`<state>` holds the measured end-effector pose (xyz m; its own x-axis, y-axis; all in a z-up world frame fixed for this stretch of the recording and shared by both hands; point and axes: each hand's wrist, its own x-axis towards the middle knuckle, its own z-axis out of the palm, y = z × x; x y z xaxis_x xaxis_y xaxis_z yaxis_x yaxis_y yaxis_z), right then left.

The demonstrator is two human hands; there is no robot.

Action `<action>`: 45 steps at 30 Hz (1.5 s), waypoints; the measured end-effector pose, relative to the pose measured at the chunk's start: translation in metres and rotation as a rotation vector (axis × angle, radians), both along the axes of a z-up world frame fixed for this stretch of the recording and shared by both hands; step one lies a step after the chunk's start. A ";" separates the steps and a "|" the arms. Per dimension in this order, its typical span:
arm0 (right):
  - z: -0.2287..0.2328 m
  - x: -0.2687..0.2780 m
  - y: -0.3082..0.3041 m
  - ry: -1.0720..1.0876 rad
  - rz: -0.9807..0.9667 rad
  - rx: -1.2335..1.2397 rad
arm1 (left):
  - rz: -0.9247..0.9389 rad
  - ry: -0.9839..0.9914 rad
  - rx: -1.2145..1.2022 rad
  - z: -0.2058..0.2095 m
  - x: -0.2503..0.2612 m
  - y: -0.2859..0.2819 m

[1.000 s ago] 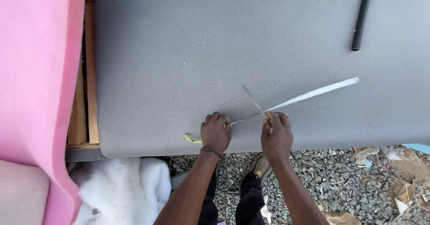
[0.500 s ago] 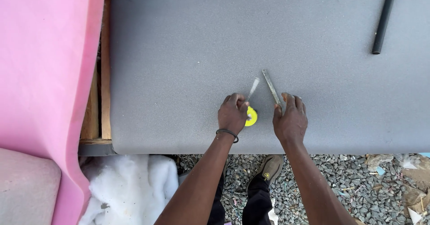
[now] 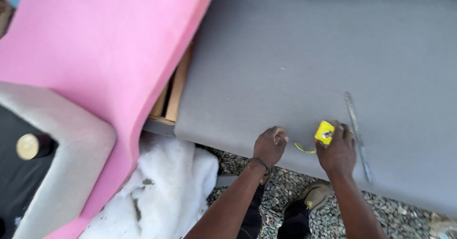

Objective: The person measures a gray foam sheet on a wooden frame using a tape measure and a metal ruler. They mark the foam with a knife and cut along the measured lines to shape the material.

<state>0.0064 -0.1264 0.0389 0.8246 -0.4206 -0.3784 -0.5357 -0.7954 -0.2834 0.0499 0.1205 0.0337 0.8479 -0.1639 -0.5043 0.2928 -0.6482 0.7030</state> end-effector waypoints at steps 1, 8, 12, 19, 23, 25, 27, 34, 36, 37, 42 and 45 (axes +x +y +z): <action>0.012 -0.001 0.002 -0.026 -0.029 -0.037 | 0.003 0.015 -0.008 0.003 -0.004 0.010; 0.065 -0.026 0.096 -0.120 0.055 0.144 | 0.115 -0.069 -0.012 0.012 -0.006 0.118; 0.081 -0.044 0.138 -0.002 0.123 0.278 | 0.180 -0.034 0.026 0.009 -0.017 0.176; 0.110 -0.051 0.128 0.137 0.243 0.249 | 0.263 -0.061 0.099 0.047 -0.039 0.229; 0.108 -0.048 0.101 0.165 0.261 0.174 | 0.362 -0.059 0.132 0.070 -0.053 0.231; 0.107 -0.042 0.095 0.215 0.283 0.101 | 0.410 -0.077 0.065 0.067 -0.062 0.237; 0.109 -0.036 0.097 0.243 0.304 0.088 | 0.462 -0.051 0.065 0.073 -0.063 0.246; 0.094 -0.012 0.155 0.251 0.454 0.092 | 0.692 -0.179 0.169 0.104 -0.051 0.325; 0.100 0.002 0.186 0.283 0.469 0.093 | 0.779 -0.227 0.312 0.119 -0.041 0.372; 0.102 0.012 0.203 0.307 0.463 0.096 | 0.843 -0.281 0.454 0.125 -0.032 0.396; 0.114 0.064 0.281 0.312 0.465 0.117 | 0.980 -0.426 0.923 0.150 0.024 0.589; 0.094 0.091 0.330 0.348 0.539 0.099 | 1.022 -0.313 0.999 0.163 0.055 0.708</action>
<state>0.0970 0.2033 0.1325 0.7326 0.0687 -0.6772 -0.1424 -0.9574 -0.2512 0.1048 0.8283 0.1965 0.4716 0.8636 0.1783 0.8376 -0.5019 0.2156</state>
